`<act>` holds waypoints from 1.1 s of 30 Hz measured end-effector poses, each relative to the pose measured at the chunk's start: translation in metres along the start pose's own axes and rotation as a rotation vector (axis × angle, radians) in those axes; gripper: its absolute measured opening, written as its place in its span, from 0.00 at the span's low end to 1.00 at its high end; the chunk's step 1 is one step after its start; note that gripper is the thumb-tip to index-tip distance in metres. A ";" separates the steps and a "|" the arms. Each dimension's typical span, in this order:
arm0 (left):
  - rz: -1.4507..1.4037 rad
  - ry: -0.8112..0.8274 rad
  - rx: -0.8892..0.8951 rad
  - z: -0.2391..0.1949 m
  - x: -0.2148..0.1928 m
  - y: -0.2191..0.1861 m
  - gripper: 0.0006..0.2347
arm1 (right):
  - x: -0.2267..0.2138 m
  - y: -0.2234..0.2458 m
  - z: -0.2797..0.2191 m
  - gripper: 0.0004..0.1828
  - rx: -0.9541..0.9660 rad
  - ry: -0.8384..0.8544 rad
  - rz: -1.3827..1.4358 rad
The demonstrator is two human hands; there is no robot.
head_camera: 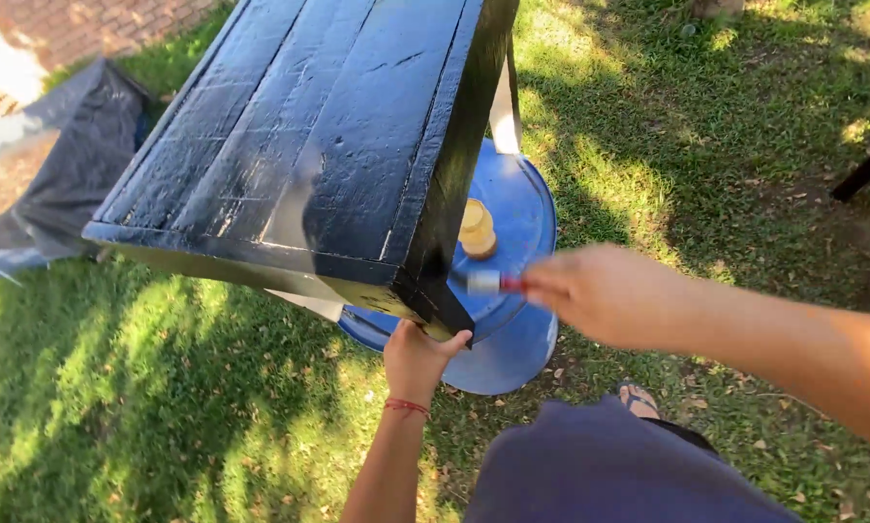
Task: Painting a wooden structure and mixing a substance in a jar.
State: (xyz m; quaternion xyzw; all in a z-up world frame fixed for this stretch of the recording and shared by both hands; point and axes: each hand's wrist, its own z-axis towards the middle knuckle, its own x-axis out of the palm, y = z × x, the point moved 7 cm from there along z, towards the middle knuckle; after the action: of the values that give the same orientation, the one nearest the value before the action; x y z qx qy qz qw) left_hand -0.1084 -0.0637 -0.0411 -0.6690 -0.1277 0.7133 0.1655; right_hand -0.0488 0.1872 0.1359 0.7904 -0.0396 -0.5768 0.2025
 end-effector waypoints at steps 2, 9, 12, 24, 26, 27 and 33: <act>0.039 -0.002 -0.046 0.002 0.006 0.007 0.32 | 0.015 0.016 -0.018 0.13 -0.296 -0.014 0.052; -0.018 0.039 -0.050 -0.002 0.002 0.003 0.30 | -0.060 -0.004 0.007 0.15 0.280 0.051 0.107; 0.038 0.031 -0.031 0.003 0.007 0.008 0.32 | -0.092 -0.017 0.036 0.17 0.094 -0.245 0.031; 0.140 0.038 -0.044 0.005 0.014 0.020 0.34 | -0.074 0.009 0.024 0.17 0.221 -0.185 0.162; 0.167 -0.017 0.008 0.008 0.015 0.025 0.36 | -0.056 0.022 0.014 0.15 0.133 -0.058 0.043; 0.177 -0.016 0.011 0.009 0.012 0.021 0.36 | -0.043 0.019 0.013 0.15 0.132 -0.061 0.053; 0.100 -0.082 0.062 0.019 0.027 0.037 0.30 | -0.011 0.055 -0.014 0.10 -0.427 -0.234 -0.032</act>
State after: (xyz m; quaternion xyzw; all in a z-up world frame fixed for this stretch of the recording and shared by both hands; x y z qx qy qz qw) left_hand -0.1311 -0.0859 -0.0789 -0.6394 -0.0785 0.7510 0.1449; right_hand -0.0305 0.1444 0.1694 0.6579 0.0728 -0.6629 0.3499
